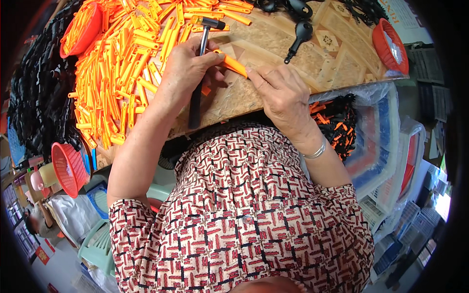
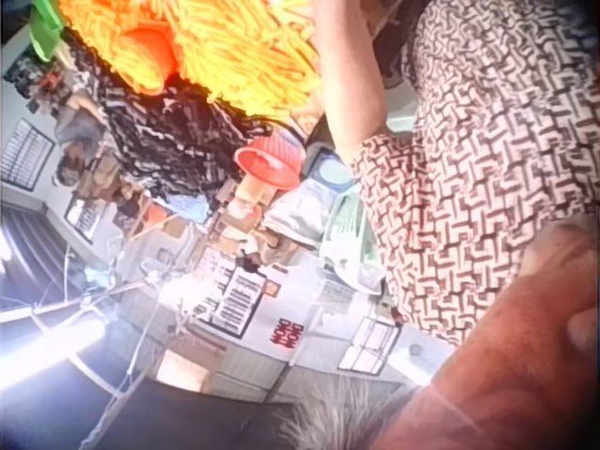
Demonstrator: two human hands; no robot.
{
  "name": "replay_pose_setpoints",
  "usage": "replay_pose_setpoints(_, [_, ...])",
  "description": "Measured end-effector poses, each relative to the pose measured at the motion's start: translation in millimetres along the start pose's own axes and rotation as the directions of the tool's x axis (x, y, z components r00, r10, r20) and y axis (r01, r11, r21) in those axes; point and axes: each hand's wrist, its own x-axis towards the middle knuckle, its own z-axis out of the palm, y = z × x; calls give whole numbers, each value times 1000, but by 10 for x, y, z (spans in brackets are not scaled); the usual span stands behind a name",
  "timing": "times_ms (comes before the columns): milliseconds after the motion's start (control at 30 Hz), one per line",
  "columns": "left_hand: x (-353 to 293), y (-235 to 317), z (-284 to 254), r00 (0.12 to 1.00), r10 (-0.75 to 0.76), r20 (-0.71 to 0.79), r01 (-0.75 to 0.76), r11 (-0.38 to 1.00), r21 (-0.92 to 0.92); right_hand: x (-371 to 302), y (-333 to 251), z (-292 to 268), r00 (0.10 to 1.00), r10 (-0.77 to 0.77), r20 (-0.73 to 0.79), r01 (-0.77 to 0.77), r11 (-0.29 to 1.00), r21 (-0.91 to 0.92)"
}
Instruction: The person repeatedly picks up orange plastic handles and black plastic heads from a wooden table. Using a small hammer, they strike the orange handle to attach it to the black head. The assembled units are then placed into a clear plastic bin below the table.
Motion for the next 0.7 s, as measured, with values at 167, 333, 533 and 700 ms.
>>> replay_pose_setpoints(167, [-137,203,-55,987,140,-73,-115,954,275,51,-11,-63,992,-49,113,54,998,-41])
replay_pose_setpoints(333, [-373,276,-206,987,156,-48,-159,983,-90,80,45,-70,991,23,130,-39,992,119])
replay_pose_setpoints(533, [-660,13,-87,990,138,-5,-126,919,373,49,110,-51,942,274,194,-335,814,475])
replay_pose_setpoints(700, [-660,-146,-5,850,506,145,-408,460,789,43,86,-33,918,326,227,-397,784,478])
